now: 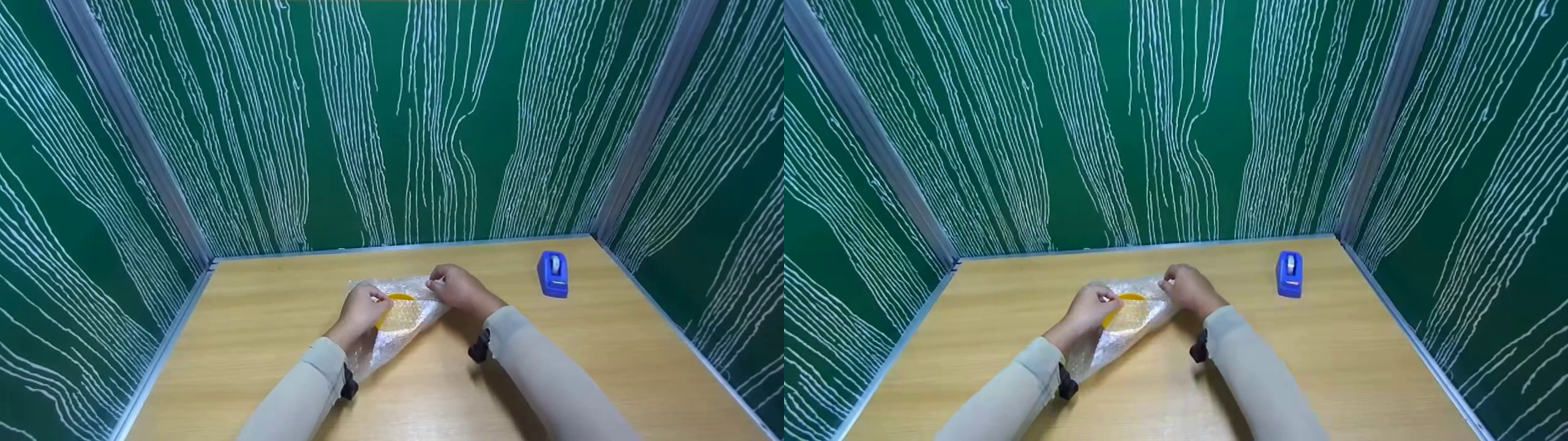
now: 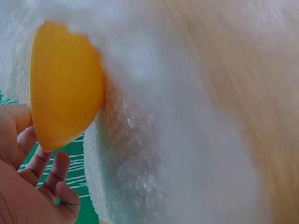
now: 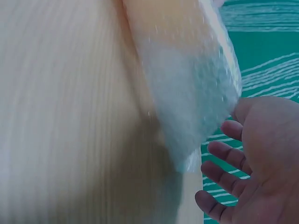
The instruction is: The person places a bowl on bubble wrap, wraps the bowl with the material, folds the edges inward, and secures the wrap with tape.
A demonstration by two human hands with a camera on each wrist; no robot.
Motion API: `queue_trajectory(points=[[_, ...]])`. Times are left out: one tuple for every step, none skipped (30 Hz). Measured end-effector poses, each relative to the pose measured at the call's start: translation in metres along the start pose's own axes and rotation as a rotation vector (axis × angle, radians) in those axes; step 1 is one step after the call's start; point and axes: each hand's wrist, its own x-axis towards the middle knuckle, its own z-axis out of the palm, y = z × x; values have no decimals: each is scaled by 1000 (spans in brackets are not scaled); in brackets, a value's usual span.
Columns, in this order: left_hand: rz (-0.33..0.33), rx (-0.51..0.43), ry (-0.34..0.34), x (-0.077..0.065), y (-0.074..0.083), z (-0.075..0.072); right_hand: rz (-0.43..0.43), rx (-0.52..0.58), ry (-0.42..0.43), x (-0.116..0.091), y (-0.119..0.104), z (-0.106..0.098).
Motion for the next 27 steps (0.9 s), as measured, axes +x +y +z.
queue_trajectory(points=[[-9, -4, 0, -1, 0, 0, 1, -9, -6, 1, 1, 0], [-18, -8, 0, -2, 0, -1, 4, -15, -13, 3, 3, 0], [-24, -11, 0, -3, -1, -1, 8, -17, -24, 4, 4, 0], [-29, -13, -2, -3, -1, -1, 12, -21, -32, 5, 4, 0], [-33, -14, -2, -4, -1, -1, 23, -17, -43, 6, 5, 0], [-33, -11, 0, -4, -1, -1, 36, -14, -54, 6, 6, 0], [-35, -11, 1, -4, 0, -1, 45, -15, -64, 7, 7, -1], [-31, -11, -2, -3, 0, -2, 54, -15, -74, 8, 8, -1], [-30, -9, -4, -3, 1, -2, 67, -14, -83, 8, 8, -1], [-9, -3, 0, -2, 1, -1, 70, -23, -89, 9, 9, -2], [6, 3, 1, 0, 2, -1, 81, -23, -97, 9, 10, -3], [17, 10, 2, 1, 2, -1, 88, -24, -104, 10, 11, -3], [32, 13, 4, 2, 3, -1, 97, -25, -109, 10, 12, -4], [39, 17, 3, 4, 3, -1, 105, -25, -114, 11, 12, -5], [50, 19, 5, 6, 3, -1, 115, -22, -117, 11, 13, -5], [57, 20, 3, 8, 2, -1, 114, -25, -122, 12, 13, -6], [43, 11, -6, 10, 2, -1, 125, -17, -123, 13, 13, -7], [32, 2, -13, 11, 1, -1, 131, -18, -123, 14, 14, -7], [26, -8, -18, 13, 1, -1, 132, -18, -122, 15, 14, -7], [16, -18, -24, 14, 0, -1, 129, -22, -123, 16, 14, -7], [10, -25, -27, 15, -1, -1, 125, -26, -127, 18, 14, -6], [27, -33, -27, 25, -13, 2, 119, -31, -132, 19, 15, -5], [24, -39, -27, 25, -14, 2, 119, -35, -134, 21, 15, -4], [23, -43, -28, 24, -15, 2, 116, -40, -138, 22, 15, -3], [24, -48, -26, 23, -16, 2, 103, -51, -144, 22, 16, -2], [25, -54, -27, 22, -16, 2, 89, -66, -149, 22, 16, -1], [30, -61, -28, 20, -17, 2, 77, -81, -151, 22, 17, 0]])
